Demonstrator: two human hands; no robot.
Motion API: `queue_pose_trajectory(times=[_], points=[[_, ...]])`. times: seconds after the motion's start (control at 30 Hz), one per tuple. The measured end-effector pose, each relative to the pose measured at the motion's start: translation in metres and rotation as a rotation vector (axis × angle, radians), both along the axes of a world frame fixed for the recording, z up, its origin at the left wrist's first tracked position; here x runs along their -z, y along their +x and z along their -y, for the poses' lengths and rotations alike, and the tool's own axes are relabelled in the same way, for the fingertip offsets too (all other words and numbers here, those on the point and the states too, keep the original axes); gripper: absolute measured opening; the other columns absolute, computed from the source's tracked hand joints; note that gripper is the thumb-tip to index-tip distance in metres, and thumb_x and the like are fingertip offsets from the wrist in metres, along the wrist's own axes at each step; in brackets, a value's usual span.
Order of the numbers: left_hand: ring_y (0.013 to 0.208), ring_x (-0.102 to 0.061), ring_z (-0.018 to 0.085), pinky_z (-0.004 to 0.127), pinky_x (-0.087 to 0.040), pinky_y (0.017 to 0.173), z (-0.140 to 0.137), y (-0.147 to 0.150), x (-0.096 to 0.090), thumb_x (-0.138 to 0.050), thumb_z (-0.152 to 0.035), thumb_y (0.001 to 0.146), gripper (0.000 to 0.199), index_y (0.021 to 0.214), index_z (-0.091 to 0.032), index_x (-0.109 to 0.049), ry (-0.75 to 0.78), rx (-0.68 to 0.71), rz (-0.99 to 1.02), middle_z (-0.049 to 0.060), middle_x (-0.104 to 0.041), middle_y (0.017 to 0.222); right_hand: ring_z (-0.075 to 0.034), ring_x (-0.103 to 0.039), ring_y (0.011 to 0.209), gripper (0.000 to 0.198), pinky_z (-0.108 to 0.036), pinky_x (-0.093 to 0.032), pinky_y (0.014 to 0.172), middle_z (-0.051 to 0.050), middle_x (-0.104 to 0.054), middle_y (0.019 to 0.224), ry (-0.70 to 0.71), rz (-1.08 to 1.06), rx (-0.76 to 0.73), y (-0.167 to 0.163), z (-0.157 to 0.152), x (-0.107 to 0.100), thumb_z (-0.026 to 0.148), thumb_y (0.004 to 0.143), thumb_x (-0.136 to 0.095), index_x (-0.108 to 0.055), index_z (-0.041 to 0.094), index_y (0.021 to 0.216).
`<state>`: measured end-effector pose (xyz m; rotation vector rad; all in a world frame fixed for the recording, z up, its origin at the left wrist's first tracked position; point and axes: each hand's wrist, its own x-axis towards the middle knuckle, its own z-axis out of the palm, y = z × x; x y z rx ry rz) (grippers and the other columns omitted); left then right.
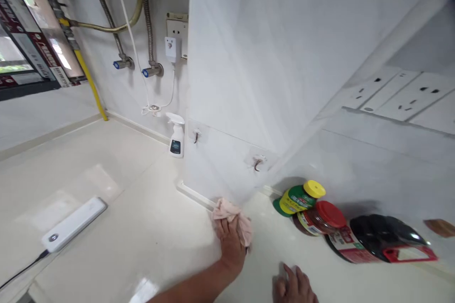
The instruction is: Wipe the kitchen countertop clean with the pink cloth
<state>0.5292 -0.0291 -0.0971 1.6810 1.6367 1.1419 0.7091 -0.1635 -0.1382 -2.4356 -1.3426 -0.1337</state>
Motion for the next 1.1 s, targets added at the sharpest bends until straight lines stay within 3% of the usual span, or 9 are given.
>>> queue_pose_trajectory(times=[0.2,0.3,0.47,0.57,0.67,0.77,0.87,0.97,1.1], points=[[0.148,-0.029,0.038,0.063,-0.026,0.121,0.008,-0.007,-0.022,-0.048,-0.02,0.09,0.046,0.133,-0.025,-0.062,-0.102,0.342,-0.323,0.015,-0.048,0.151,-0.034,-0.045,0.14,0.054,-0.059,-0.034,0.114,-0.015,-0.055,0.146,0.024,0.069,0.003,-0.008,0.0,-0.002,0.045,0.093,-0.031,-0.064,0.024,0.129],[0.143,-0.036,0.034,0.059,-0.025,0.122,0.002,-0.023,-0.033,-0.062,-0.023,0.081,0.042,0.122,-0.029,-0.067,-0.062,0.589,-0.36,0.008,-0.056,0.144,-0.033,-0.042,0.142,0.052,-0.058,-0.032,0.115,-0.015,-0.054,0.147,0.012,0.074,-0.004,-0.013,-0.003,-0.008,0.042,0.093,-0.032,-0.065,0.023,0.128],[0.119,-0.057,0.03,0.048,-0.047,0.106,0.005,-0.037,-0.04,-0.082,-0.042,0.061,0.07,0.127,-0.03,-0.063,-0.062,0.82,-0.347,0.004,-0.066,0.12,-0.03,-0.041,0.143,0.051,-0.055,-0.03,0.117,-0.013,-0.053,0.148,-0.025,0.065,0.01,-0.018,-0.003,-0.014,0.039,0.093,-0.033,-0.066,0.025,0.128],[0.121,-0.059,0.024,0.039,-0.05,0.102,0.008,-0.062,-0.039,-0.072,-0.04,0.076,0.061,0.135,-0.03,-0.058,-0.014,0.791,-0.306,0.006,-0.063,0.131,-0.029,-0.04,0.144,0.051,-0.054,-0.029,0.118,-0.011,-0.052,0.15,-0.009,0.026,0.005,-0.012,-0.003,-0.013,0.04,0.093,-0.033,-0.066,0.025,0.129],[0.136,-0.05,0.028,0.049,-0.044,0.11,0.001,-0.108,-0.037,-0.054,-0.031,0.09,0.04,0.129,-0.028,-0.062,0.042,0.64,-0.32,0.011,-0.057,0.143,-0.031,-0.045,0.14,0.048,-0.055,-0.034,0.115,-0.012,-0.054,0.148,0.008,-0.124,0.074,-0.008,-0.012,-0.023,0.041,0.092,-0.036,-0.067,0.026,0.125],[0.14,-0.047,0.036,0.061,-0.042,0.109,-0.015,-0.161,-0.034,-0.049,-0.032,0.093,0.035,0.121,-0.025,-0.069,0.094,0.483,-0.436,0.016,-0.058,0.142,-0.035,-0.05,0.134,0.047,-0.057,-0.041,0.108,-0.017,-0.053,0.146,0.062,-0.264,0.156,-0.026,-0.033,-0.049,0.047,0.094,-0.04,-0.066,0.023,0.126],[0.138,-0.051,0.036,0.058,-0.047,0.105,-0.03,-0.198,-0.026,-0.05,-0.039,0.094,0.038,0.124,-0.028,-0.071,0.198,0.372,-0.678,0.015,-0.061,0.143,-0.04,-0.048,0.134,0.05,-0.058,-0.041,0.106,-0.018,-0.051,0.149,0.073,-0.284,-0.034,-0.073,-0.053,-0.078,0.051,0.09,-0.054,-0.063,0.026,0.133],[0.138,-0.053,0.033,0.052,-0.049,0.104,-0.038,-0.211,-0.015,-0.052,-0.043,0.094,0.042,0.131,-0.031,-0.068,0.295,0.321,-0.847,0.012,-0.061,0.146,-0.044,-0.047,0.134,0.057,-0.062,-0.037,0.107,-0.014,-0.051,0.151,-0.027,-0.272,-0.277,-0.12,-0.062,-0.089,0.038,0.076,-0.074,-0.064,0.035,0.133],[0.136,-0.055,0.033,0.051,-0.05,0.102,-0.04,-0.212,-0.004,-0.052,-0.045,0.094,0.042,0.131,-0.033,-0.068,0.349,0.304,-0.921,0.011,-0.062,0.146,-0.04,-0.048,0.133,0.058,-0.06,-0.038,0.108,-0.008,-0.053,0.151,0.0,-0.34,-0.404,-0.121,-0.074,-0.082,0.021,0.072,-0.071,-0.068,0.039,0.127]])
